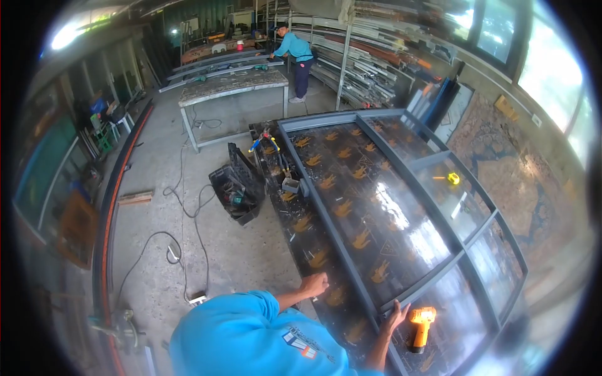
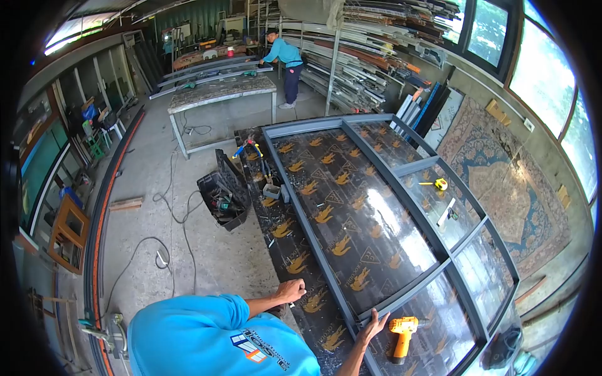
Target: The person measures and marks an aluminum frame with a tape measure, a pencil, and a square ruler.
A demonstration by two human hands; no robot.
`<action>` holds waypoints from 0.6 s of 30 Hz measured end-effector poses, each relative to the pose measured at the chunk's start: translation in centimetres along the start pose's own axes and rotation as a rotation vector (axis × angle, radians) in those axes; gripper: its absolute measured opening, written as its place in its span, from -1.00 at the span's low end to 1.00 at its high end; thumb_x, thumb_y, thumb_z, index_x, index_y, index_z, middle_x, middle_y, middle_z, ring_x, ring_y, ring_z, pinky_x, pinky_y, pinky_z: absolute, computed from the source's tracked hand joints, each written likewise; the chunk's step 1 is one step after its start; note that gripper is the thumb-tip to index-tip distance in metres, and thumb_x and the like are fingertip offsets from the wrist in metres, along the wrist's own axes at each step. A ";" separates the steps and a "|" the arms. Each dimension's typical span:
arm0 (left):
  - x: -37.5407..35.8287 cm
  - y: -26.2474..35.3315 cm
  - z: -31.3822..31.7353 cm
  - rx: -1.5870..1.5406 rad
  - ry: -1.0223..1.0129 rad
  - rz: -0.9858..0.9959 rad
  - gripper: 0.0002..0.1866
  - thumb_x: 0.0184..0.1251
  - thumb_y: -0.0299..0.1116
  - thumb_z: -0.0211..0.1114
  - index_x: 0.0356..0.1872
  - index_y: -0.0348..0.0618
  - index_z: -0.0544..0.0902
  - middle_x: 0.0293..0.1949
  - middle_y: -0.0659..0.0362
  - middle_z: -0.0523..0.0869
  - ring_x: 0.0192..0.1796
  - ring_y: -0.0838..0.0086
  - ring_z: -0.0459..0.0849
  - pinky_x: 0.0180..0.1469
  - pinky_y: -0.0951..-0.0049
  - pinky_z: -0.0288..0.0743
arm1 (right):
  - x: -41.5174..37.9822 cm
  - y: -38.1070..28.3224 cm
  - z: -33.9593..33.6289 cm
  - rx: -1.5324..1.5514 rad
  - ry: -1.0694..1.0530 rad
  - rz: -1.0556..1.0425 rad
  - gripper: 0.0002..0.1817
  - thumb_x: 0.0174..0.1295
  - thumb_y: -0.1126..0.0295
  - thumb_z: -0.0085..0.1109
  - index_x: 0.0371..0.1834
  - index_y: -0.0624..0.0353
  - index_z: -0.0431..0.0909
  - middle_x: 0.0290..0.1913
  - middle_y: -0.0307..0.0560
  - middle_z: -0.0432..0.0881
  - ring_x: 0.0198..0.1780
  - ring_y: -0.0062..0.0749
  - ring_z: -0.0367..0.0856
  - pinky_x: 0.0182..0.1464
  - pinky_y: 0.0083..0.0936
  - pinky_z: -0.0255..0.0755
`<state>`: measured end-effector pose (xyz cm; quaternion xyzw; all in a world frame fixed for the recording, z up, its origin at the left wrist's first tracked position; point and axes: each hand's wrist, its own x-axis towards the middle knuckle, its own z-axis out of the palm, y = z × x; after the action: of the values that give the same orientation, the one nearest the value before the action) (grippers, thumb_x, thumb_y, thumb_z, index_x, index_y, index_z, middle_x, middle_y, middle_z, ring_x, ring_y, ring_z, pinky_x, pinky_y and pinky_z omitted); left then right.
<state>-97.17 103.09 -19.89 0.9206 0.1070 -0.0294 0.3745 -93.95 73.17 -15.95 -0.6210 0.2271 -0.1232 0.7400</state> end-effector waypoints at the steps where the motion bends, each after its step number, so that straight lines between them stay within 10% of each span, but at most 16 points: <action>1: 0.0 -0.1 0.1 -0.012 0.014 -0.002 -0.76 0.21 -0.18 0.28 -0.27 -0.11 0.54 -0.30 0.07 0.69 -0.16 0.12 0.67 -0.16 0.13 0.50 | 0.3 0.2 -0.1 -0.005 -0.014 -0.012 -0.14 0.04 0.38 0.19 0.42 0.43 0.03 0.25 0.13 0.35 0.19 -0.19 0.36 0.30 -0.46 0.15; 9: 0.5 -0.7 0.6 -0.004 -0.013 -0.014 -0.80 0.22 -0.20 0.26 -0.28 -0.06 0.54 -0.30 0.12 0.70 -0.17 0.17 0.67 -0.17 0.16 0.50 | -0.6 -0.3 0.4 -0.161 0.065 -0.215 -0.25 0.00 0.43 0.12 0.36 0.41 0.21 0.00 0.00 0.50 -0.09 -0.33 0.41 0.09 -0.51 0.30; 18: 0.1 -0.7 0.5 -0.039 0.012 -0.005 -0.81 0.23 -0.21 0.24 -0.31 -0.08 0.54 -0.34 0.13 0.70 -0.23 0.17 0.68 -0.24 0.17 0.50 | 0.9 1.6 -0.3 -0.010 0.000 -0.067 -0.18 0.15 0.25 0.22 0.41 0.40 0.06 0.25 0.14 0.36 0.20 -0.21 0.38 0.31 -0.44 0.16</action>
<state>-97.19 103.21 -20.73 0.9130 0.1122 -0.0228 0.3916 -93.47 72.83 -17.69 -0.6318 0.2069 -0.1469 0.7324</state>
